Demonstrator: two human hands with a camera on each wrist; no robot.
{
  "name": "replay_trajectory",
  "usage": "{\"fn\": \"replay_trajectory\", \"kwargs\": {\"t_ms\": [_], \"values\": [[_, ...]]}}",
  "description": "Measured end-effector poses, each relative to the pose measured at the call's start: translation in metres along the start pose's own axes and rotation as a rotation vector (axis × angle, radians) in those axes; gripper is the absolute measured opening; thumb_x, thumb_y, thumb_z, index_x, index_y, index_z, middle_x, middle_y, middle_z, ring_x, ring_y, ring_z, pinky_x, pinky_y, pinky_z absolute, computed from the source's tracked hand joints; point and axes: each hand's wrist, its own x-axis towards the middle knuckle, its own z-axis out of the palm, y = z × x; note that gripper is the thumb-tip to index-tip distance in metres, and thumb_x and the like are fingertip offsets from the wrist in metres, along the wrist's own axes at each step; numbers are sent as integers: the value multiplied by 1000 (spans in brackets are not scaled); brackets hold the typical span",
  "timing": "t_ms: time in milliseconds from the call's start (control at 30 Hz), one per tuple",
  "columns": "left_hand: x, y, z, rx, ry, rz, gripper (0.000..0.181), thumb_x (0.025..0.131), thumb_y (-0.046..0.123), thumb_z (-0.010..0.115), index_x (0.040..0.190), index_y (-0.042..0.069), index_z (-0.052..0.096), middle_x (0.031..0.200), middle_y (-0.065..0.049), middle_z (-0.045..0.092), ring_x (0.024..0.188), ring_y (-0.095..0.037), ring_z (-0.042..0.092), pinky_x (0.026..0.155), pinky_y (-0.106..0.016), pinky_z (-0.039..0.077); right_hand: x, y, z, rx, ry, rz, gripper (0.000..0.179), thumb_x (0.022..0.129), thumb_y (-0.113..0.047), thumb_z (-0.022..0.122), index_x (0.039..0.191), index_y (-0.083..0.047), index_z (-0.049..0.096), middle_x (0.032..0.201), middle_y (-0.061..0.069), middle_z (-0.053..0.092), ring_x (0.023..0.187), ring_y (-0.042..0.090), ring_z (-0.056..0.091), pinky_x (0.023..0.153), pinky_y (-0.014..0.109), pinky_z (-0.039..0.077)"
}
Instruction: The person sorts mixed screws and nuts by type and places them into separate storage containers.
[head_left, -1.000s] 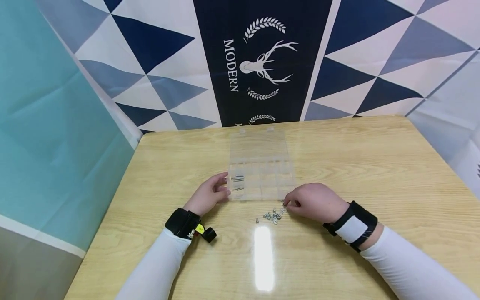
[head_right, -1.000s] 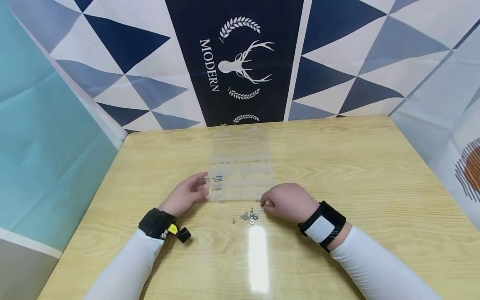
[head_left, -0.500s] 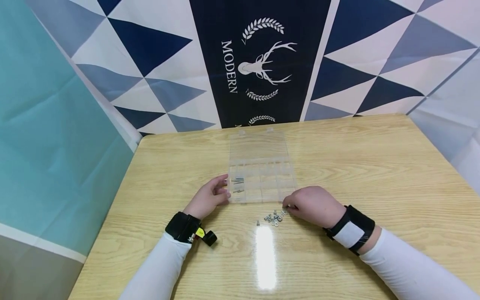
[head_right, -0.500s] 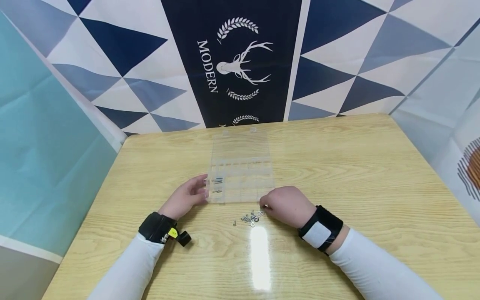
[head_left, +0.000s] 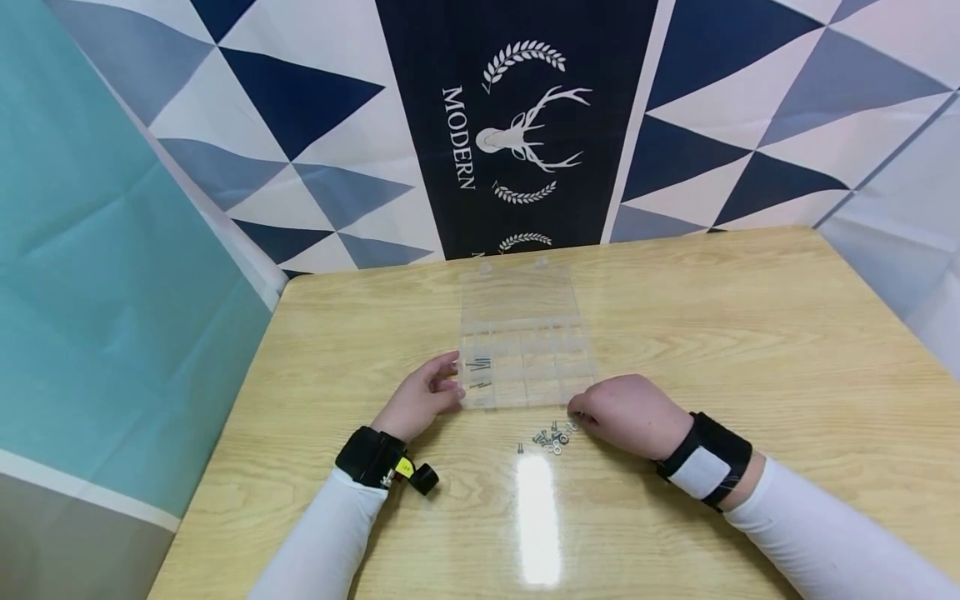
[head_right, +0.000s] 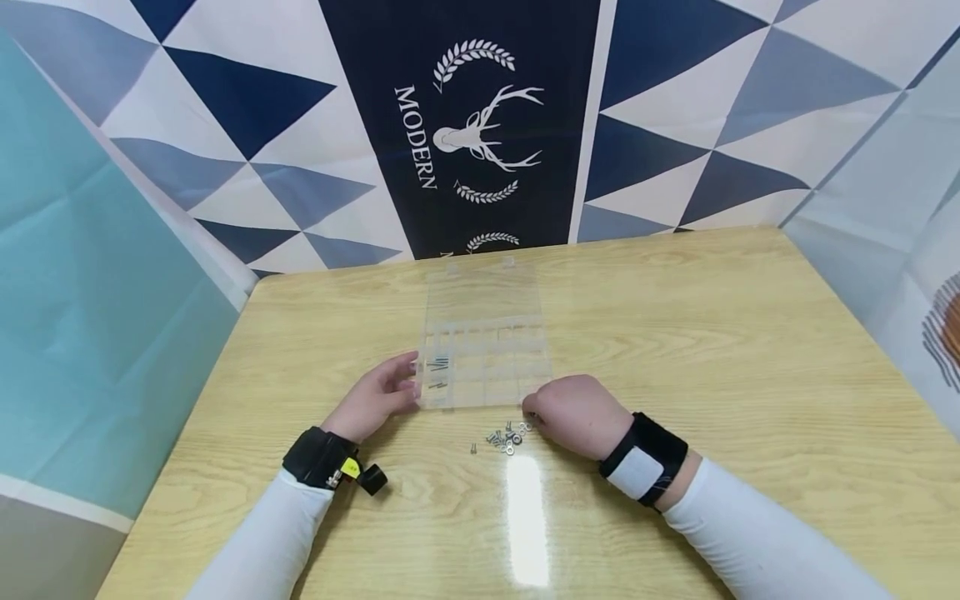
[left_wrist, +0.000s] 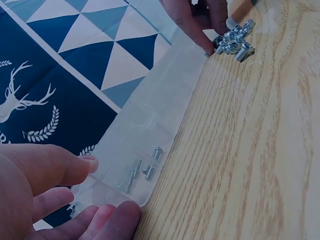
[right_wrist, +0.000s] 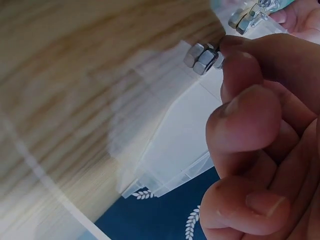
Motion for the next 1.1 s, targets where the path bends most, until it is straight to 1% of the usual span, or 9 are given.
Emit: {"fn": "replay_trajectory", "kwargs": {"t_ms": [100,300,567,800,967,1100], "values": [[1,1,1,9,-2,7,60,93,0,62,148,8,39,136,-14,49,104,-21,54,80,-33,59,-1,1,0,-13,4,2,25,82,-6,68,66,-23,58,55,-12,44,50,5,35,44,20,35],[0,3,0,21,-7,1,60,94,0,61,148,9,38,136,-13,49,104,-21,54,80,-32,59,-1,0,0,-18,15,13,25,85,-12,70,66,-23,58,55,-11,45,49,5,36,43,21,37],[-1,6,-3,33,8,6,60,94,0,61,148,9,37,136,-14,49,104,-21,55,80,-33,59,4,-1,-2,-2,-9,18,27,82,-10,68,67,-22,50,56,-11,42,49,6,36,43,20,33],[-2,3,-3,38,2,4,61,94,1,61,149,9,37,136,-14,49,103,-21,55,79,-32,60,4,-1,-3,39,-47,21,27,84,-13,68,67,-22,48,56,-11,40,49,5,36,45,19,31],[-2,3,-2,36,5,3,61,94,1,62,149,9,37,135,-13,49,103,-21,55,79,-31,60,6,-3,-11,84,0,44,19,85,-16,68,72,-22,55,56,-12,38,50,4,36,46,18,32],[-1,2,0,26,1,3,60,94,1,62,149,9,38,135,-14,49,103,-21,55,80,-31,59,14,-6,-24,89,51,65,12,85,-19,71,79,-20,61,57,-12,45,48,3,40,45,20,37]]}}
